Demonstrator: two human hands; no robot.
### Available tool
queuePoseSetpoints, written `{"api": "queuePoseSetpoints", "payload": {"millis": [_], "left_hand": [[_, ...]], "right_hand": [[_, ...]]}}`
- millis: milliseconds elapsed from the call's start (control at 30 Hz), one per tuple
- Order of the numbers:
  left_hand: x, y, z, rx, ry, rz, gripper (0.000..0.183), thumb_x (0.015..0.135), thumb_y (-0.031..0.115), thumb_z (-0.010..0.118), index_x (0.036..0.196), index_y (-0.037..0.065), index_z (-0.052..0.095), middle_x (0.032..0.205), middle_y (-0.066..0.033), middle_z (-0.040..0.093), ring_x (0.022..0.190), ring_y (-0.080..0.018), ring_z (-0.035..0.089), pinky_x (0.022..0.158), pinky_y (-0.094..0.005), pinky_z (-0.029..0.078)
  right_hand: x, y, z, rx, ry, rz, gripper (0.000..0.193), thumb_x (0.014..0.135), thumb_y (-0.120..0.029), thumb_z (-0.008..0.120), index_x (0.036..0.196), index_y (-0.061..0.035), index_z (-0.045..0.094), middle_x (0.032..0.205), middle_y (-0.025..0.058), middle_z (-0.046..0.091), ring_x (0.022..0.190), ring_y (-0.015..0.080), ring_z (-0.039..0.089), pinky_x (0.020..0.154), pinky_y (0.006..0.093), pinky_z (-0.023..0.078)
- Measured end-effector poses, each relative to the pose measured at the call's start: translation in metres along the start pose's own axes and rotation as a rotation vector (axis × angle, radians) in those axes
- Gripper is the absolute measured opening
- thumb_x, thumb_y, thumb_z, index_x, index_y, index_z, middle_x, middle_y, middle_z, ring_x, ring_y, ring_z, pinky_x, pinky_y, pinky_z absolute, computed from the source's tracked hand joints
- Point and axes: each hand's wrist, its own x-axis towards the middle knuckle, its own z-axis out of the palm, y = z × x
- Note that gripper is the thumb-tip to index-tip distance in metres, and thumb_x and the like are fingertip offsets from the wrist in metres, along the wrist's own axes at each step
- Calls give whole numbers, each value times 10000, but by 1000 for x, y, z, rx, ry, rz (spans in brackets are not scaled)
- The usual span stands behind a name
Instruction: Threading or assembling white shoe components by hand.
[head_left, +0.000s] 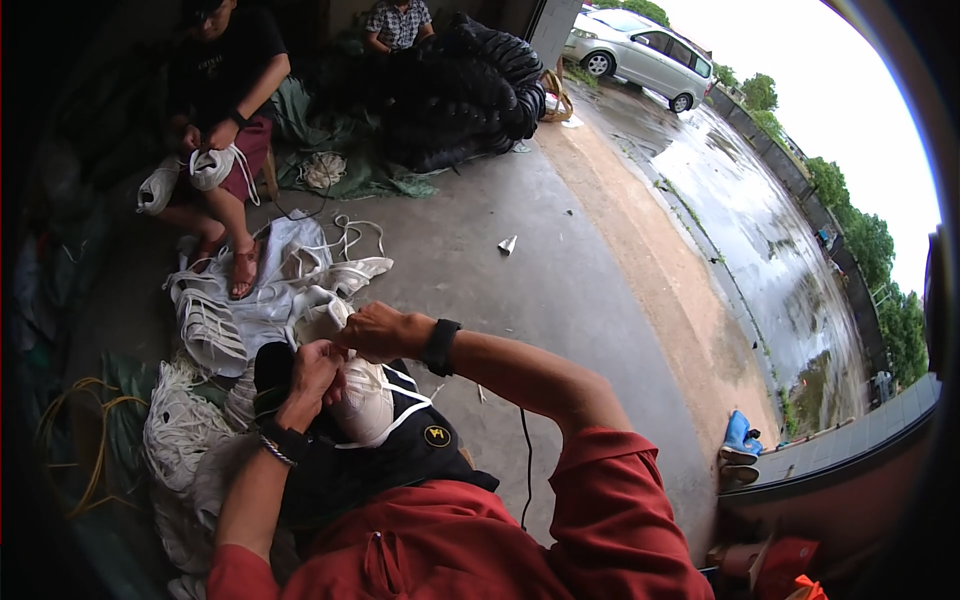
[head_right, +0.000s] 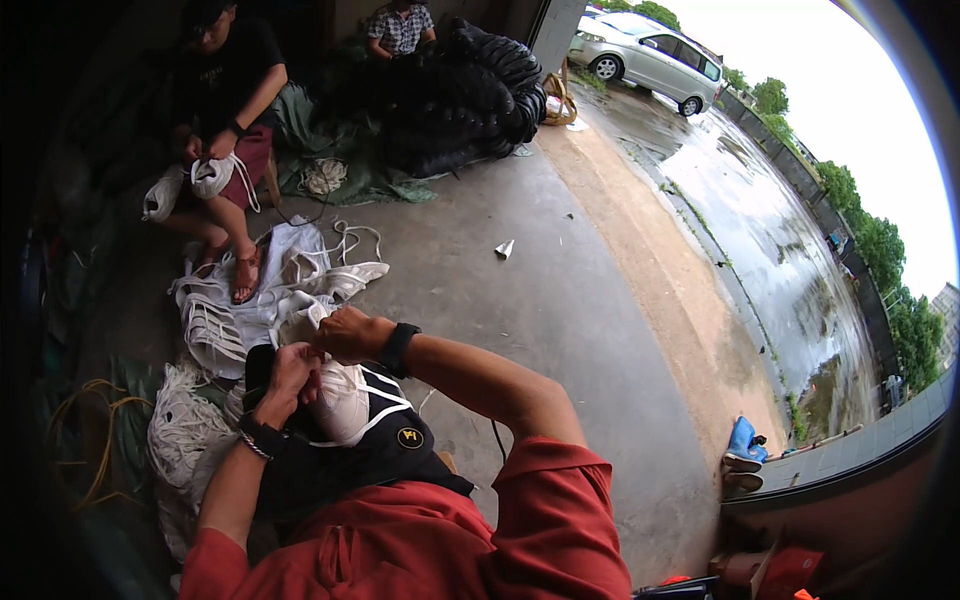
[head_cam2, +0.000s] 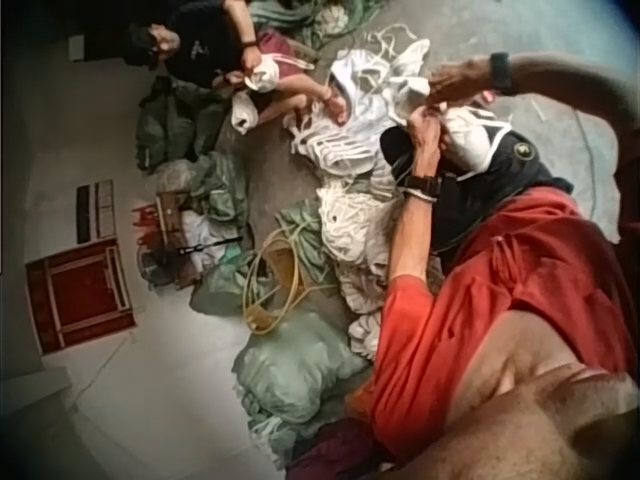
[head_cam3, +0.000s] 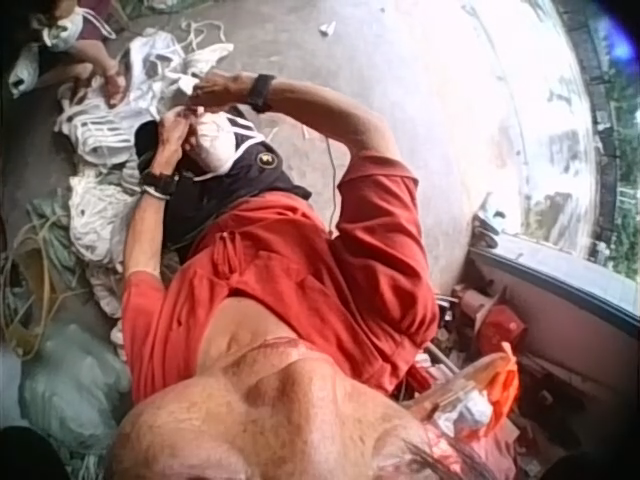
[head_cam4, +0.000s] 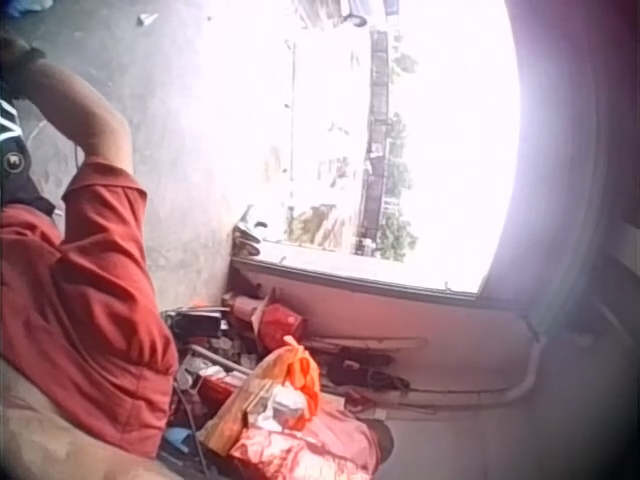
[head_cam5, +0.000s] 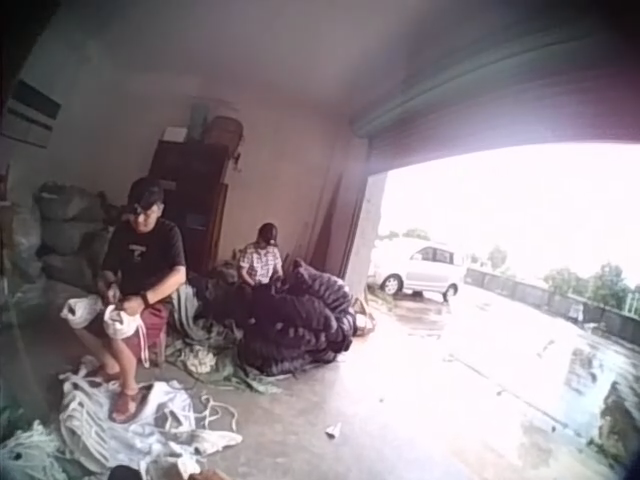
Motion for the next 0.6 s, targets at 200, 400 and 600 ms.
{"api": "queuePoseSetpoints", "payload": {"millis": [200, 400, 600], "left_hand": [[15, 0, -4, 117, -101, 62, 43, 768, 10, 481, 757, 16, 522, 455, -62, 481, 278, -124, 413, 245, -253, 279], [26, -17, -3, 249, -38, 145, 65, 771, 42, 517, 710, 22, 515, 480, -86, 494, 339, -167, 468, 311, -317, 323], [0, -45, -90, 645, 535, 592, 83, 748, 91, 527, 711, 18, 512, 628, -161, 546, 610, -324, 555, 550, -394, 416]], "right_hand": [[-3, 0, 1, -28, 79, 4, 97, 716, -138, 615, 794, -88, 587, 677, 106, 609, 651, 284, 607, 522, 375, 455], [-8, -6, -6, 7, 118, -17, 135, 736, -199, 619, 792, -80, 589, 668, 124, 604, 634, 304, 600, 524, 398, 456], [-5, -6, -7, 191, 24, 135, 140, 772, -255, 592, 841, -141, 634, 737, 111, 621, 713, 304, 606, 612, 417, 476]]}}
